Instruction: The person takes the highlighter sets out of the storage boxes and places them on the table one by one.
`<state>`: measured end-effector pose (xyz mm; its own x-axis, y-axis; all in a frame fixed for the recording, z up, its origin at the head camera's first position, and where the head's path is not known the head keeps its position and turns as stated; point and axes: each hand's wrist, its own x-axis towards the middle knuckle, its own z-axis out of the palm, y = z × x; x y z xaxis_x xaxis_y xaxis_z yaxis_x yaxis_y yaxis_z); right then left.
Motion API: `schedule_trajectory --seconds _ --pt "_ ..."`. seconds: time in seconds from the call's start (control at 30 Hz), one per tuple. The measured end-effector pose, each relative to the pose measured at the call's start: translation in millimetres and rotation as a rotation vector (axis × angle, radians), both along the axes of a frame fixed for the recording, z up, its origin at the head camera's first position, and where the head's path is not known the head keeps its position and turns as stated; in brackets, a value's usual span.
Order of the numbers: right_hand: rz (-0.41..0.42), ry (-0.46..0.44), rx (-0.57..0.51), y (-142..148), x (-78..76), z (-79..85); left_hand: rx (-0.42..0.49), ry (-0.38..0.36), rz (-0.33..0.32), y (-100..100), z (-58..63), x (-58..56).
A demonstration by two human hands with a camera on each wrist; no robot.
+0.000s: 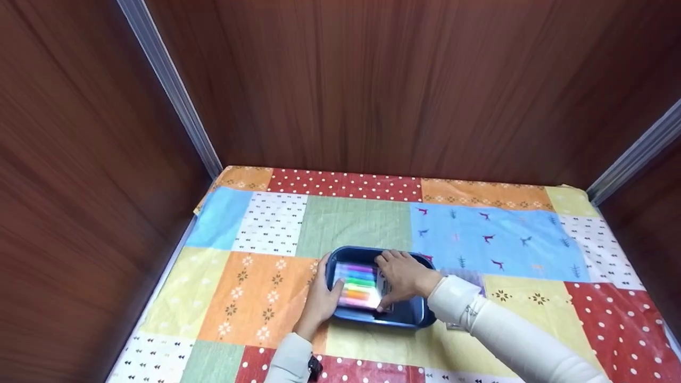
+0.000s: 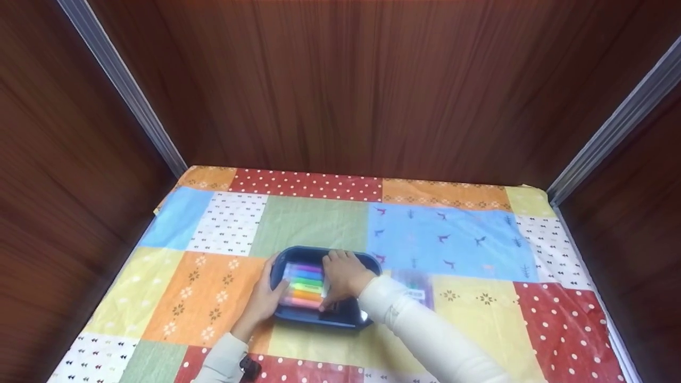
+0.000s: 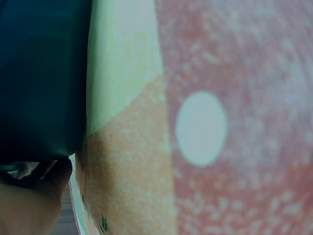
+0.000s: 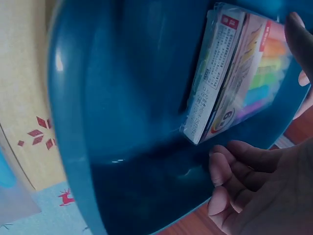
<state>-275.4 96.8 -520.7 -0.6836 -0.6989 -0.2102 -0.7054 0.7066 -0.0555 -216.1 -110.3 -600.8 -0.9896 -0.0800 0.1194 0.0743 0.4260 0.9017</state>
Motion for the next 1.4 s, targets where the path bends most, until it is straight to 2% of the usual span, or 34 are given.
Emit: schedule_trajectory --seconds 0.17,0.47,0.67,0.93,1.13,1.4 --pt "-0.004 0.022 0.056 -4 0.1 -0.5 0.008 0.007 0.000 -1 -1.0 -1.0" --pt "-0.047 0.000 0.089 -8 0.9 -4.1 0.005 -0.010 -0.002 -1 -0.8 -0.9" --pt "-0.045 -0.004 0.135 -14 3.8 0.8 0.014 -0.003 -0.015 -2 -0.3 -1.8" --pt "-0.028 0.070 0.233 -20 9.9 2.2 0.009 0.017 -0.011 -1 -1.1 -0.5" --pt "-0.062 0.059 0.237 -23 11.8 1.1 0.008 0.003 -0.006 -2 -0.8 -0.9" --pt "-0.165 0.026 0.335 -30 13.0 1.3 0.008 0.000 0.002 -2 -1.7 -0.3"
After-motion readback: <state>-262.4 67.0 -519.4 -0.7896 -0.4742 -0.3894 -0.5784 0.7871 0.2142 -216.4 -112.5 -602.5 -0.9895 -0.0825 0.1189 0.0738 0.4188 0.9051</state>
